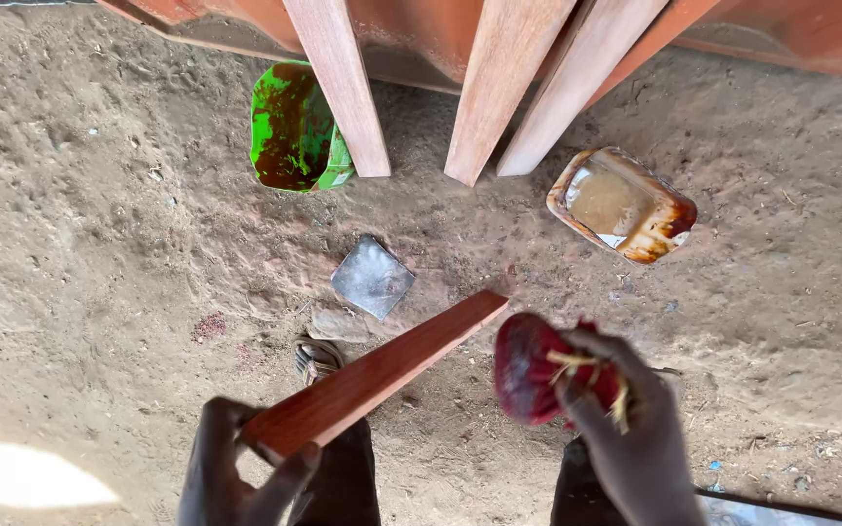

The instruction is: Applying wood stain to multiple wooden planks using a rag

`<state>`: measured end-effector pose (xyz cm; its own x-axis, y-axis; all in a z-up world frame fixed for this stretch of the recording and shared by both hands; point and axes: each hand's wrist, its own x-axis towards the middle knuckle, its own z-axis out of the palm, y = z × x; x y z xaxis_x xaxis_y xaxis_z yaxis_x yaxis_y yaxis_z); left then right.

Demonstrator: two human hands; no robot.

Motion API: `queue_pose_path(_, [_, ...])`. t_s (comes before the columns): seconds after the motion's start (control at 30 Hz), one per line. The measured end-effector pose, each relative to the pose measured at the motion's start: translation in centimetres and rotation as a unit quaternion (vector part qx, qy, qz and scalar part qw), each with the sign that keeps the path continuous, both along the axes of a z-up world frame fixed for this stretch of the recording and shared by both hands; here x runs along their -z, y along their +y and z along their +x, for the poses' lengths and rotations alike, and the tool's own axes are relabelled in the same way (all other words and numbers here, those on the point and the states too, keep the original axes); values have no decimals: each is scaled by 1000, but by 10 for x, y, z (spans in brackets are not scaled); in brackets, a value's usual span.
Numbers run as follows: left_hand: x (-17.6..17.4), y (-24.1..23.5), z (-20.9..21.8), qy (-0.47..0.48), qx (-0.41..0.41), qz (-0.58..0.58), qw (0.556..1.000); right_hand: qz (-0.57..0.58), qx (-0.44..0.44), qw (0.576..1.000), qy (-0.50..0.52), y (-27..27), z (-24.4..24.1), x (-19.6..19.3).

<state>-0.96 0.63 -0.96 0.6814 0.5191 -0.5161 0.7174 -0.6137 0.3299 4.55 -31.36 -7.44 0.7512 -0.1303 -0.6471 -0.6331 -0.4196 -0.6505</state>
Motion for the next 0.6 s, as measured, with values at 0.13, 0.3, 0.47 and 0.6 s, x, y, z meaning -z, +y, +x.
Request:
queue_pose_path(0.13, [32,37,-38,65,-150,-5,986,215,8,959,-183,62,-33,10])
queue_pose_path(0.3, [29,45,-16,118,-234,-20,965,256,-124,924,-254,135,-19,-5])
queue_pose_path(0.47, [86,113,-50,-34,-350,-182,918,107,-120,955,-251,124,-3,96])
queue_pose_path(0.6, [112,147,-82,-27,-332,-198,922,-165,-151,963,-152,38,3,253])
